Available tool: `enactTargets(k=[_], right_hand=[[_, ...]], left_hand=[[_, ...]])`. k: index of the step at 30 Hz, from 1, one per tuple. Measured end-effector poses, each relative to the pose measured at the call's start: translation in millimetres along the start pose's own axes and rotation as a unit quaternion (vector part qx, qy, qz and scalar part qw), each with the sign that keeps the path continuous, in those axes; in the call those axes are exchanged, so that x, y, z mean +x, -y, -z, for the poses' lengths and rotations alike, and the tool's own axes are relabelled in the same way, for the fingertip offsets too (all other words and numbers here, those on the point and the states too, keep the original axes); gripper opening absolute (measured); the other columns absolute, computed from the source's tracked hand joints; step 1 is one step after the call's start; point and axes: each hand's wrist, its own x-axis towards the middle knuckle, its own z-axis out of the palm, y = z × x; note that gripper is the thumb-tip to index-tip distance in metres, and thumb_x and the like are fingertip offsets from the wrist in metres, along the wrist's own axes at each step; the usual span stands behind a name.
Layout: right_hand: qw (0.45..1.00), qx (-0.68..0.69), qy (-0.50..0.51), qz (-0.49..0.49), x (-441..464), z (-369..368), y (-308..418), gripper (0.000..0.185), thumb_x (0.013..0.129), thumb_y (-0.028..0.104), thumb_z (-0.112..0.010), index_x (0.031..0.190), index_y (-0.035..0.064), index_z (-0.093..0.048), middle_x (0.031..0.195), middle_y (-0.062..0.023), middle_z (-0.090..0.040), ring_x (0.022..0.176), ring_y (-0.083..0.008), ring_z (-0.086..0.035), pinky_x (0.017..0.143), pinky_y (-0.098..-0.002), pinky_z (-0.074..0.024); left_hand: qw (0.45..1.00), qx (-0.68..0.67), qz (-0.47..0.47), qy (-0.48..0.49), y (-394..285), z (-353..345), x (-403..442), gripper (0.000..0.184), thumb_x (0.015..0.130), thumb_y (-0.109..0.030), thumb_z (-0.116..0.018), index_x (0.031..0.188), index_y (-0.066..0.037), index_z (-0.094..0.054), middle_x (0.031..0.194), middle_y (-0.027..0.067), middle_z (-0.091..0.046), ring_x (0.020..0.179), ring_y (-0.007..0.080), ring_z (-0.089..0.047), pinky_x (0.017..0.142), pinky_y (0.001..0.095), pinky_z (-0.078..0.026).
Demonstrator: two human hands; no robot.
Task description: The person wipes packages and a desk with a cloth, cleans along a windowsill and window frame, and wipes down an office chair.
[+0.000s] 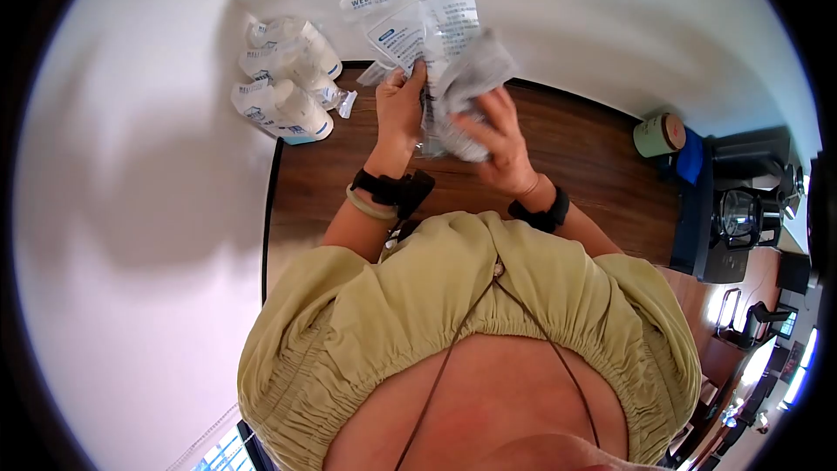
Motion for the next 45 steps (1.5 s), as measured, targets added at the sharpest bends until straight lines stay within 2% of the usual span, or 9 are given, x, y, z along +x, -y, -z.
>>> enactTargets(k=[3, 6, 14, 24, 28, 31, 34, 38, 45], right_hand=[[0.948, 0.201, -0.166, -0.182, 40.2, 14.7, 10.8, 0.044, 0.09, 0.006, -0.051, 0.132, -0.0059, -0.044, 0.133, -0.0188, -0.048, 0.125, -0.0272, -0.045, 0.104, -0.034, -0.0336], [0.713, 0.56, -0.112, -0.406, 57.8, 38.7, -13.8, 0.035, 0.099, 0.023, -0.042, 0.121, -0.0029, -0.052, 0.111, -0.012, -0.063, 0.098, -0.0194, -0.061, 0.086, -0.0311, -0.0485], [0.486, 0.71, -0.112, -0.498, 15.6, -2.7, -16.0, 0.05, 0.099, 0.041, -0.041, 0.127, 0.0009, -0.05, 0.118, -0.0106, -0.061, 0.1, -0.0212, -0.061, 0.091, -0.0339, -0.0481], [0.51, 0.636, -0.094, -0.571, -36.9, 35.3, -27.4, 0.038, 0.097, 0.033, -0.047, 0.115, 0.0009, -0.057, 0.101, -0.0108, -0.067, 0.085, -0.0221, -0.066, 0.079, -0.0357, -0.0537], [0.547, 0.603, -0.164, -0.557, -64.2, 68.9, -24.1, 0.035, 0.096, 0.033, -0.048, 0.109, 0.0021, -0.059, 0.092, -0.0097, -0.067, 0.081, -0.0226, -0.066, 0.076, -0.034, -0.0535], [0.654, 0.453, -0.229, -0.561, -138.3, 76.5, -60.0, 0.037, 0.096, 0.033, -0.048, 0.115, 0.0021, -0.057, 0.1, -0.0101, -0.066, 0.088, -0.0214, -0.063, 0.08, -0.0316, -0.0504], [0.615, 0.465, -0.253, -0.584, -148.9, 89.6, -65.2, 0.04, 0.096, 0.034, -0.049, 0.119, 0.002, -0.056, 0.105, -0.0094, -0.064, 0.091, -0.0209, -0.062, 0.081, -0.0314, -0.0493], [0.577, 0.501, -0.23, -0.603, -117.5, 92.0, -35.6, 0.04, 0.095, 0.034, -0.05, 0.118, 0.001, -0.057, 0.105, -0.0081, -0.064, 0.09, -0.0206, -0.062, 0.081, -0.0313, -0.0491], [0.578, 0.488, -0.208, -0.62, -111.5, 73.9, -42.3, 0.039, 0.096, 0.033, -0.05, 0.114, 0.0005, -0.059, 0.103, -0.0073, -0.065, 0.09, -0.0209, -0.062, 0.081, -0.0313, -0.0493]], left_hand=[[0.994, -0.045, 0.066, 0.077, 2.2, 3.3, -5.2, 0.022, 0.094, -0.011, -0.055, 0.112, -0.001, -0.061, 0.1, 0.0067, -0.066, 0.085, 0.0134, -0.064, 0.073, 0.0268, -0.053], [0.985, -0.094, 0.113, 0.094, 19.4, -6.1, -11.6, 0.024, 0.094, -0.011, -0.054, 0.116, -0.002, -0.058, 0.104, 0.0063, -0.065, 0.086, 0.0139, -0.065, 0.073, 0.0277, -0.054], [0.993, -0.112, 0.039, -0.012, 11.5, -7.1, 13.7, 0.017, 0.09, -0.008, -0.06, 0.105, 0.0, -0.06, 0.094, 0.0071, -0.065, 0.081, 0.0152, -0.065, 0.07, 0.0278, -0.055], [0.956, 0.238, -0.132, -0.11, 26.0, 46.7, 58.4, 0.019, 0.09, -0.009, -0.061, 0.081, 0.007, -0.066, 0.069, 0.0041, -0.063, 0.064, 0.0077, -0.051, 0.057, 0.0258, -0.041], [0.754, 0.591, -0.277, -0.071, 54.1, 98.4, 84.5, 0.03, 0.087, -0.019, -0.063, 0.073, 0.007, -0.059, 0.052, 0.0101, -0.052, 0.052, 0.0103, -0.048, 0.051, 0.0309, -0.04], [0.862, 0.504, -0.028, -0.041, 87.5, 112.9, 87.1, 0.029, 0.085, -0.022, -0.065, 0.072, 0.004, -0.063, 0.054, 0.0054, -0.054, 0.053, 0.0109, -0.049, 0.05, 0.0322, -0.04], [0.944, 0.325, 0.049, 0.015, 153.5, 122.9, 83.5, 0.025, 0.083, -0.022, -0.068, 0.074, 0.001, -0.067, 0.056, 0.0029, -0.056, 0.056, 0.0099, -0.05, 0.049, 0.0317, -0.041], [0.808, 0.586, 0.044, 0.041, 200.0, 108.5, 57.9, 0.028, 0.078, -0.027, -0.068, 0.073, 0.001, -0.069, 0.076, 0.0236, -0.064, 0.069, 0.0401, -0.062, 0.064, 0.0445, -0.05], [0.794, 0.603, 0.077, -0.023, 170.4, 97.3, 58.2, 0.049, 0.073, -0.037, -0.072, 0.101, 0.003, -0.065, 0.102, 0.0222, -0.064, 0.098, 0.0349, -0.061, 0.084, 0.0418, -0.048]])
